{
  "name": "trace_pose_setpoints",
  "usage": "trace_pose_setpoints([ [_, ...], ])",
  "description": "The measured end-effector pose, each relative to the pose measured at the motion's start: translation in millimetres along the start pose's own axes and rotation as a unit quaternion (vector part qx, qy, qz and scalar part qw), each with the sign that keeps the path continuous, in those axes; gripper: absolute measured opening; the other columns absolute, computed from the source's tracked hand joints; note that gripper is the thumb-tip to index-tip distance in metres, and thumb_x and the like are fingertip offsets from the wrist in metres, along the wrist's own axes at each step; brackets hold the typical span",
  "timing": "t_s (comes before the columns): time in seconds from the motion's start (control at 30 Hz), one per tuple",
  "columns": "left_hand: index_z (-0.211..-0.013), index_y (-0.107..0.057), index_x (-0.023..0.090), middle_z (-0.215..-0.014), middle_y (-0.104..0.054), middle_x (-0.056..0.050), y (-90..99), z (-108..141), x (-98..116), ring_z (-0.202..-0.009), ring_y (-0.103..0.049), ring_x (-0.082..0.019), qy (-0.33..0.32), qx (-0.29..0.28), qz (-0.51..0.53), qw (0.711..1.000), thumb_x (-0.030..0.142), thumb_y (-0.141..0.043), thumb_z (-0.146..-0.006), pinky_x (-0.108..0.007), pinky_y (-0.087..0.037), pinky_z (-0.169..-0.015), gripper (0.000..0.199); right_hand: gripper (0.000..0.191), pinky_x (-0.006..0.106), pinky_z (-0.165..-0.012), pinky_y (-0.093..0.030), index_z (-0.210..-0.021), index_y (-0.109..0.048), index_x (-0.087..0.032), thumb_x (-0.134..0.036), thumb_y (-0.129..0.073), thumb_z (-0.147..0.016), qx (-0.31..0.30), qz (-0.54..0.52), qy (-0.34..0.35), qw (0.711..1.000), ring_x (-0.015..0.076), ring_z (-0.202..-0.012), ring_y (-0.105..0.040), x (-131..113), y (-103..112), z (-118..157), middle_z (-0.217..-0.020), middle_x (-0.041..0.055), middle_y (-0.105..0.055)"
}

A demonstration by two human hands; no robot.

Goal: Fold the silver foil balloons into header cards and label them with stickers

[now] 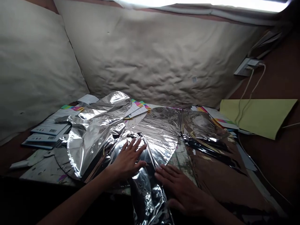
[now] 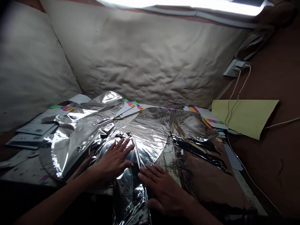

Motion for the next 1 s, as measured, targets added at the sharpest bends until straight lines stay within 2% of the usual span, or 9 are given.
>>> trace_pose_setpoints([
  [0.17, -0.154, -0.024, 0.034, -0.163, -0.018, -0.008, 9.3, -12.5, 7.1, -0.15, -0.012, -0.034, -0.062, 0.0, -0.016, 0.998, 0.064, -0.039, -0.094, -0.058, -0.017, -0.116, 0.069, 0.075, 0.052, -0.12, -0.018, -0.157, -0.016, -0.024, -0.058, -0.044, -0.096, 0.019, 0.023, 0.03, 0.999, 0.0292, -0.15, -0.016, 6.7, -6.3, -30.1, -0.162, 0.0085, -0.018],
  [0.27, -0.151, -0.032, 0.033, -0.163, -0.021, -0.006, 17.5, -22.5, 17.2, -0.15, -0.013, -0.033, -0.079, 0.049, -0.044, 0.995, 0.055, -0.046, -0.095, -0.058, -0.015, -0.117, 0.062, 0.07, 0.053, -0.119, -0.021, -0.156, -0.023, -0.027, -0.06, -0.042, -0.097, 0.014, 0.047, 0.007, 0.999, 0.03, -0.149, -0.02, 17.0, -4.1, -40.2, -0.162, 0.0069, -0.021],
  [0.37, -0.15, -0.036, 0.03, -0.16, -0.03, -0.005, 19.2, -18.0, 24.7, -0.148, -0.021, -0.028, -0.106, 0.077, -0.051, 0.99, 0.043, -0.048, -0.097, -0.05, -0.019, -0.118, 0.056, 0.071, 0.055, -0.118, -0.023, -0.156, -0.021, -0.028, -0.06, -0.041, -0.097, 0.02, 0.066, -0.037, 0.997, 0.031, -0.148, -0.02, 26.9, -4.1, -31.1, -0.162, 0.0075, -0.018],
  [0.47, -0.151, -0.033, 0.032, -0.157, -0.036, -0.004, 10.2, -2.6, 23.2, -0.145, -0.031, -0.027, -0.112, 0.052, -0.031, 0.992, 0.047, -0.041, -0.099, -0.05, -0.025, -0.116, 0.054, 0.077, 0.053, -0.119, -0.022, -0.157, -0.015, -0.026, -0.062, -0.043, -0.095, 0.021, 0.07, -0.05, 0.996, 0.0303, -0.149, -0.017, 29.0, -8.4, -12.4, -0.163, 0.0078, -0.013],
  [0.6, -0.151, -0.031, 0.034, -0.16, -0.031, -0.002, 0.4, 11.6, 15.0, -0.147, -0.026, -0.029, -0.077, 0.046, -0.021, 0.996, 0.052, -0.036, -0.099, -0.052, -0.023, -0.116, 0.055, 0.085, 0.048, -0.121, -0.02, -0.158, -0.008, -0.019, -0.062, -0.045, -0.094, 0.043, 0.064, -0.055, 0.995, 0.028, -0.15, -0.015, 24.9, -15.7, 0.1, -0.163, 0.0103, -0.015],
  [0.77, -0.153, -0.027, 0.036, -0.161, -0.028, 0.0, -0.8, 16.4, 10.4, -0.148, -0.022, -0.03, -0.043, 0.032, -0.021, 0.998, 0.054, -0.035, -0.099, -0.052, -0.023, -0.116, 0.057, 0.089, 0.049, -0.122, -0.018, -0.158, -0.006, -0.017, -0.063, -0.046, -0.093, 0.056, 0.056, -0.072, 0.994, 0.028, -0.15, -0.015, 23.7, -18.2, -3.3, -0.162, 0.0118, -0.017],
  [0.9, -0.152, -0.028, 0.037, -0.161, -0.028, -0.001, 3.5, 19.5, 9.5, -0.148, -0.023, -0.031, -0.044, 0.028, -0.01, 0.999, 0.053, -0.036, -0.099, -0.053, -0.021, -0.117, 0.056, 0.086, 0.052, -0.12, -0.019, -0.158, -0.012, -0.022, -0.062, -0.05, -0.092, 0.034, 0.036, -0.05, 0.998, 0.0302, -0.15, -0.014, 20.8, -8.1, 1.1, -0.163, 0.0103, -0.015],
  [1.0, -0.152, -0.029, 0.037, -0.161, -0.028, -0.001, 6.4, 20.6, 11.7, -0.148, -0.022, -0.031, -0.067, 0.015, -0.002, 0.998, 0.052, -0.038, -0.099, -0.055, -0.023, -0.116, 0.056, 0.093, 0.054, -0.119, -0.021, -0.157, -0.016, -0.026, -0.064, -0.06, -0.084, -0.02, 0.023, 0.007, 1.0, 0.0328, -0.149, -0.016, 11.1, -7.5, 8.5, -0.162, 0.0088, -0.015],
])
Point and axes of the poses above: each hand's wrist, its own z-axis away from the middle knuckle, its own y-axis out of the back of the hand, x = y × z, the point moved 3 cm from there along -z, towards the middle knuckle
